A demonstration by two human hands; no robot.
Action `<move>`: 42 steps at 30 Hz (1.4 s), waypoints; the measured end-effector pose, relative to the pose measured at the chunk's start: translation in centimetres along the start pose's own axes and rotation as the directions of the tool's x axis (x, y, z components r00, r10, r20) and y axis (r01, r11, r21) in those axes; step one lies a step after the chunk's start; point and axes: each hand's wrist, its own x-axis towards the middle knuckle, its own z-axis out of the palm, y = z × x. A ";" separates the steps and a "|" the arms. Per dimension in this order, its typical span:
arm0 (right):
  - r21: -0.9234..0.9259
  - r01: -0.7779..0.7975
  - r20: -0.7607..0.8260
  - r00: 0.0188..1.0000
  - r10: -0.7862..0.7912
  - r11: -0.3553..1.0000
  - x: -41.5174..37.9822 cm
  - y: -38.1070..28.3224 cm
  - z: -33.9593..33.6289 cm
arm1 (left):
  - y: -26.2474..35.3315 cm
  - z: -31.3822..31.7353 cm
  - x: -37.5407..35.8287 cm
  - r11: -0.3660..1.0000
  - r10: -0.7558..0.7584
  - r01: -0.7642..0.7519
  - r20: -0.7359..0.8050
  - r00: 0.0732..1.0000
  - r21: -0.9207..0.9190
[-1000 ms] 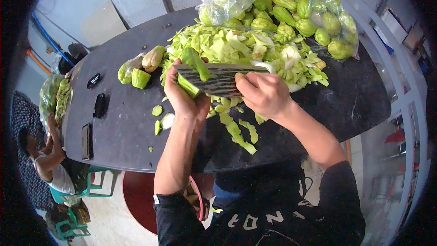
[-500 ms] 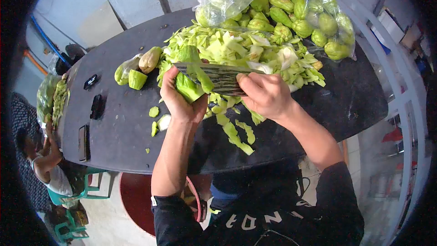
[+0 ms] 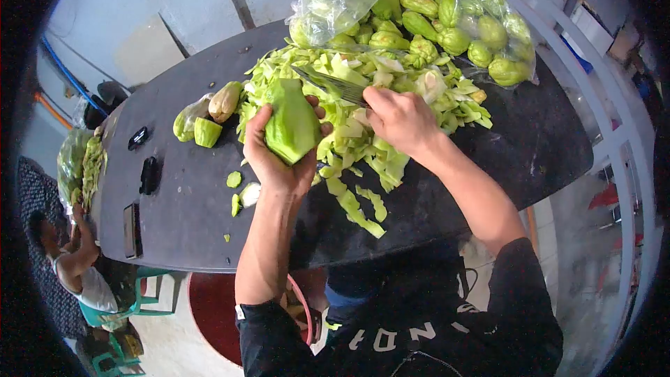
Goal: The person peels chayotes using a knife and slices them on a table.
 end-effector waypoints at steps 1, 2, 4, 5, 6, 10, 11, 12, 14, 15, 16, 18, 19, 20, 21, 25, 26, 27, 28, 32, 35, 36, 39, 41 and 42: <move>-0.016 0.019 -0.017 1.000 -0.020 1.000 -0.1 -0.2 -0.2 | 0.1 0.2 0.3 0.995 0.014 -0.025 -0.107 0.994 -0.097; -0.014 0.031 -0.007 0.999 -0.031 0.999 -0.1 -0.5 -0.5 | 0.3 0.3 0.4 0.980 0.018 -0.061 -0.221 0.975 -0.190; -0.022 0.144 -0.116 0.983 -0.146 0.989 -0.1 -1.7 -0.8 | 0.5 0.3 0.6 0.962 0.036 -0.138 -0.390 0.920 -0.236; -0.060 0.206 -0.133 0.968 -0.213 0.977 -0.2 -2.1 -0.8 | 0.6 0.0 0.6 0.974 0.044 -0.132 -0.421 0.906 -0.182; -0.053 0.208 -0.133 0.968 -0.213 0.977 -0.2 -2.6 -0.7 | 0.6 -0.3 0.7 0.984 0.052 -0.123 -0.450 0.892 -0.130; -0.123 0.474 -0.197 0.849 -0.490 0.872 0.0 -5.2 -1.4 | 0.5 -1.5 0.4 0.986 0.025 -0.063 -0.235 0.972 -0.154; -0.133 0.481 -0.230 0.835 -0.499 0.866 -0.1 -5.8 -1.1 | 0.5 -2.1 0.5 0.982 0.015 -0.046 -0.168 0.986 -0.183; -0.144 0.487 -0.262 0.821 -0.508 0.861 -0.1 -6.2 -0.7 | 0.4 -2.6 0.7 0.977 0.006 -0.027 -0.100 0.995 -0.211; -0.067 0.519 -0.273 0.812 -0.516 0.852 0.1 -6.6 -1.0 | 0.2 -3.2 0.8 0.965 -0.028 0.007 -0.078 0.997 -0.262; -0.083 0.525 -0.276 0.805 -0.526 0.847 0.2 -6.8 -1.1 | 0.0 -3.0 0.7 0.963 -0.027 0.014 -0.045 0.999 -0.271; -0.100 0.531 -0.279 0.797 -0.536 0.842 0.3 -6.9 -1.0 | -0.2 -2.8 0.6 0.960 -0.024 0.020 -0.011 1.000 -0.278; -0.099 0.533 -0.297 0.790 -0.536 0.840 0.3 -7.0 -0.7 | -0.2 -2.6 0.2 0.944 -0.045 0.034 -0.028 0.999 -0.327; -0.101 0.538 -0.301 0.785 -0.541 0.837 0.2 -7.1 -0.7 | -0.1 -2.8 0.2 0.945 -0.048 0.043 -0.006 0.999 -0.323; -0.103 0.542 -0.305 0.781 -0.545 0.834 0.1 -7.2 -0.7 | -0.2 -2.9 0.2 0.946 -0.051 0.053 0.015 0.999 -0.320; -0.101 0.540 -0.304 0.783 -0.543 0.836 0.1 -7.1 -0.7 | -0.3 -2.9 0.1 0.953 -0.048 0.049 0.010 0.999 -0.299; -0.114 0.531 -0.292 0.790 -0.540 0.839 0.2 -6.1 -0.4 | -0.4 -2.5 0.0 0.977 0.088 -0.092 -0.030 0.996 -0.193; -0.116 0.522 -0.277 0.800 -0.532 0.845 0.2 -5.6 -0.4 | -0.4 -2.4 0.2 0.968 0.043 -0.075 -0.137 0.990 -0.239; -0.128 0.462 -0.217 0.850 -0.479 0.878 0.1 -5.0 -0.5 | -0.1 -1.1 0.0 0.974 0.045 -0.091 -0.216 0.975 -0.206; -0.098 0.423 -0.222 0.873 -0.434 0.901 0.1 -4.7 -0.4 | 0.1 -0.2 -0.2 0.980 0.051 -0.105 -0.293 0.955 -0.172; -0.042 0.419 -0.226 0.880 -0.417 0.907 0.0 -4.7 -0.8 | 0.3 -0.2 -0.4 0.994 0.105 -0.106 -0.264 0.959 0.008; -0.013 0.433 -0.245 0.873 -0.422 0.902 0.1 -5.4 -1.4 | 0.2 -0.6 -0.4 0.994 0.100 -0.109 -0.243 0.965 -0.022; -0.006 0.442 -0.259 0.866 -0.429 0.897 0.1 -5.5 -1.5 | 0.1 -0.5 -0.5 0.994 0.099 -0.106 -0.203 0.974 -0.024; 0.032 0.379 -0.239 0.901 -0.361 0.925 0.4 -4.4 -1.1 | 0.1 1.0 -0.6 0.990 0.105 -0.125 -0.232 0.967 -0.072; 0.027 0.312 -0.189 0.934 -0.302 0.950 0.4 -3.8 -1.2 | -0.1 0.8 -0.3 0.988 0.112 -0.134 -0.248 0.962 -0.073; 0.024 0.314 -0.189 0.934 -0.304 0.949 0.3 -3.8 -1.4 | -0.2 0.5 -0.3 0.988 0.114 -0.136 -0.246 0.963 -0.075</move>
